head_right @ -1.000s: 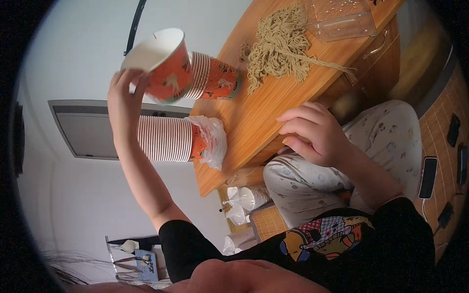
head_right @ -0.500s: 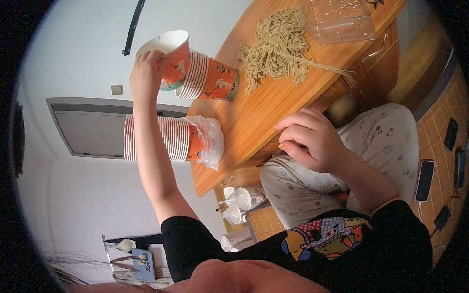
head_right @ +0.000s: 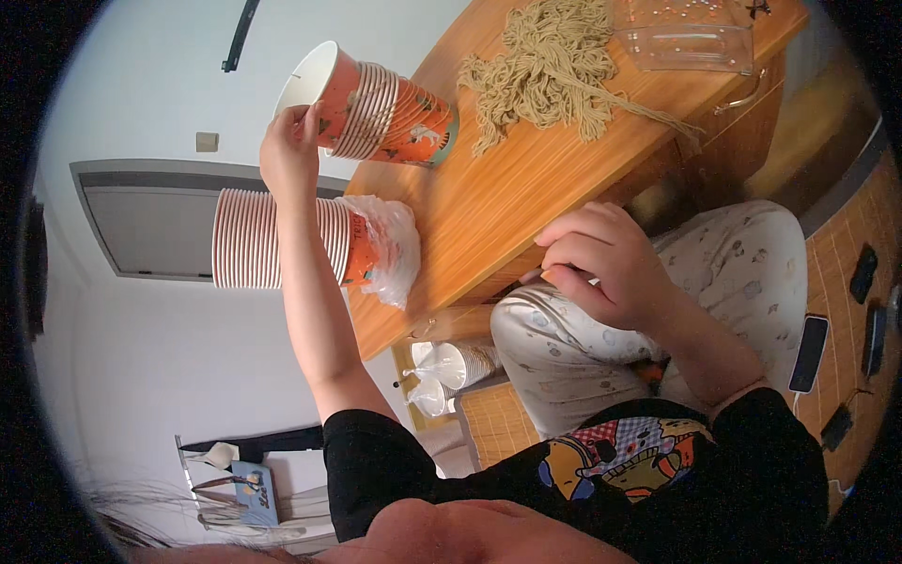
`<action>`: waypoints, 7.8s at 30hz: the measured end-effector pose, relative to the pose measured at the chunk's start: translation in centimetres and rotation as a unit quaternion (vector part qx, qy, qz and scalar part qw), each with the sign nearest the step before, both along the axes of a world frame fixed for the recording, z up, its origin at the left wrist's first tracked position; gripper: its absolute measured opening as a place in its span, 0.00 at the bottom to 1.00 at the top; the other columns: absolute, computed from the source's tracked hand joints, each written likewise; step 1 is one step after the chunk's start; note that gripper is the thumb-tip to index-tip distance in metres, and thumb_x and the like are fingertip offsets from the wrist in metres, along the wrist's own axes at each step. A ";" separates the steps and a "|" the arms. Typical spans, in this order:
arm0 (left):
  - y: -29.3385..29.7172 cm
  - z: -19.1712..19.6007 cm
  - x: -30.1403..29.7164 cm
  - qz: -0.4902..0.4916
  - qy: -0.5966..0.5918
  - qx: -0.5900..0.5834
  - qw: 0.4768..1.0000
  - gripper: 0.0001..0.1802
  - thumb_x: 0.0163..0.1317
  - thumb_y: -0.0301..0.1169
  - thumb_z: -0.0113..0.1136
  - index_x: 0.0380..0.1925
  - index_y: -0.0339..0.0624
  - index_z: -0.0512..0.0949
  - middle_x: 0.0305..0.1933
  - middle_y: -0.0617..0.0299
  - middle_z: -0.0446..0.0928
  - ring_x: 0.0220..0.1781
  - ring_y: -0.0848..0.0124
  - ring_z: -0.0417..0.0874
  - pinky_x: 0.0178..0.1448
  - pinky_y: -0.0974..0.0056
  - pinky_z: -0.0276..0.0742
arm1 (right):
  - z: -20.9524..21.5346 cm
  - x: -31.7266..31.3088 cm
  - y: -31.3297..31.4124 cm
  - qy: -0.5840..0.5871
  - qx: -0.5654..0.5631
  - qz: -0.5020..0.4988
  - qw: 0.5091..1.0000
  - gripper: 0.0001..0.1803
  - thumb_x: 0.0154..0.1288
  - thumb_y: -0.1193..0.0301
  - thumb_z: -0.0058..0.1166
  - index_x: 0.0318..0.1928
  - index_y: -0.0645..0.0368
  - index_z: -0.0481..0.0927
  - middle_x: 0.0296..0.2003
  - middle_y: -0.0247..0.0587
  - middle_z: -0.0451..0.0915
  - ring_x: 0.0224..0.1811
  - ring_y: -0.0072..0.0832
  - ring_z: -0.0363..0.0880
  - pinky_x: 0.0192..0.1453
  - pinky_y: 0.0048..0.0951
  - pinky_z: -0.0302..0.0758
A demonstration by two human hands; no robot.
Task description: Attaching handle strings to paper buckets through pre-drilled holes.
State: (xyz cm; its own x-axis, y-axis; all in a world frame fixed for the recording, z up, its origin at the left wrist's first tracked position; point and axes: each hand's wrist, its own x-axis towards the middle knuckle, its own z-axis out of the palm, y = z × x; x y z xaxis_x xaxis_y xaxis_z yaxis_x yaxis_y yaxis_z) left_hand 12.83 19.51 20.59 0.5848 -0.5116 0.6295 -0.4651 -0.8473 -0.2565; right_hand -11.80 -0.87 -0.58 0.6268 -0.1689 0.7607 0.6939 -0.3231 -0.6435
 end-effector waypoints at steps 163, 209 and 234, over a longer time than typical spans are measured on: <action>19.4 12.2 -8.7 0.043 0.248 -0.156 0.955 0.17 0.60 0.36 0.62 0.44 0.35 0.82 0.34 0.61 0.83 0.35 0.76 0.79 0.40 0.69 0.74 | 5.0 -8.3 0.9 -0.070 -0.034 -0.007 0.997 0.02 0.56 0.78 0.56 0.30 0.61 0.76 0.33 0.41 0.80 0.34 0.37 0.76 0.42 0.32 0.71; 2.1 -11.8 -21.4 -0.515 0.326 -0.541 0.580 0.36 0.68 0.48 0.51 0.68 0.39 0.54 0.72 0.53 0.56 0.72 0.64 0.59 0.73 0.54 0.58 | 3.7 -9.0 2.8 0.039 0.193 0.237 0.951 0.63 0.47 0.67 0.72 0.72 0.64 0.36 0.72 0.56 0.42 0.76 0.39 0.41 0.76 0.38 0.42; -3.0 -18.4 -23.1 -0.472 0.593 -0.577 0.304 0.66 0.37 0.65 0.70 0.71 0.43 0.50 0.71 0.57 0.58 0.69 0.59 0.64 0.68 0.51 0.67 | -3.1 -6.1 3.6 0.137 0.483 0.711 0.493 0.37 0.68 0.45 0.39 0.70 0.52 0.55 0.68 0.42 0.60 0.67 0.39 0.63 0.66 0.53 0.63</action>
State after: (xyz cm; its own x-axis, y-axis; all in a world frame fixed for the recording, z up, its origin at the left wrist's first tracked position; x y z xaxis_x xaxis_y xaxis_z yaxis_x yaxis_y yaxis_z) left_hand -10.22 16.51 2.16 0.6861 -0.6431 0.3402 0.1739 0.5990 0.7816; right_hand -17.87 2.76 -3.65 0.6907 0.3880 0.6102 -0.3782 0.9131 -0.1525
